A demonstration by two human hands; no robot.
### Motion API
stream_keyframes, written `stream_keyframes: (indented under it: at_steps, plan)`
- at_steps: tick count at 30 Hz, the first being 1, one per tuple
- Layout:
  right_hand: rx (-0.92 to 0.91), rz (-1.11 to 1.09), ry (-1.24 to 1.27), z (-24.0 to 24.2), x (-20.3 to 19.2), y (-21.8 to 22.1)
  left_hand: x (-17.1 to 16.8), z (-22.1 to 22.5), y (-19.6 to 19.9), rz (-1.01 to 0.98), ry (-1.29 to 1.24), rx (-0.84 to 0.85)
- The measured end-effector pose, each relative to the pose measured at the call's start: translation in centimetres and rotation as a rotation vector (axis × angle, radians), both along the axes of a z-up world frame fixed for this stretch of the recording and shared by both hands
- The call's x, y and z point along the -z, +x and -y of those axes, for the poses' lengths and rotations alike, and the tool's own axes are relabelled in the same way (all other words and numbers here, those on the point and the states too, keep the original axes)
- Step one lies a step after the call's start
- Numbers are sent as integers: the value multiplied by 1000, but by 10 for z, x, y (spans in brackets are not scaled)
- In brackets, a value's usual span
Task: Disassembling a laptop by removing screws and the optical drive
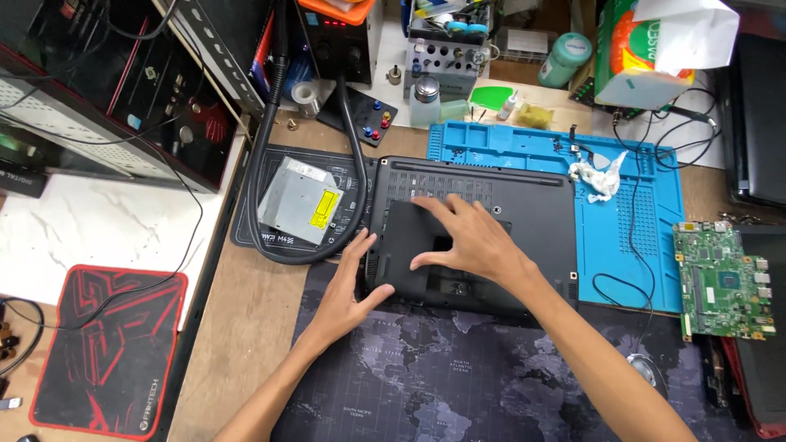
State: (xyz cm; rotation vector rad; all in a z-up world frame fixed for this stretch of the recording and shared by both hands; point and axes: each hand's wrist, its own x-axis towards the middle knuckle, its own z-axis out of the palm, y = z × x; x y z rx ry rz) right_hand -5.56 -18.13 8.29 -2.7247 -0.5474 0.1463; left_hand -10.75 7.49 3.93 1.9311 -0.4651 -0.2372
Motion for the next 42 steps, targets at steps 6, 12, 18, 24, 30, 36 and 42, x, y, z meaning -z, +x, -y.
stream_keyframes:
  at_steps: [6,12,18,24,30,36,42]
  plan:
    - [-105,-1,-28,-4,8,4,7,3,0,118,136,-8]
    - [-105,24,-44,-3,13,5,9,4,0,145,170,-11]
    - [-112,96,-45,-4,22,1,19,5,-1,222,229,3]
    - [-74,137,-7,-1,37,0,26,7,0,357,293,32]
    - [-57,94,26,0,44,-3,39,9,0,519,394,25]
    - [-64,97,28,2,53,-4,43,15,0,712,476,-34]
    - [-66,302,-44,0,72,-20,40,21,5,823,517,-99]
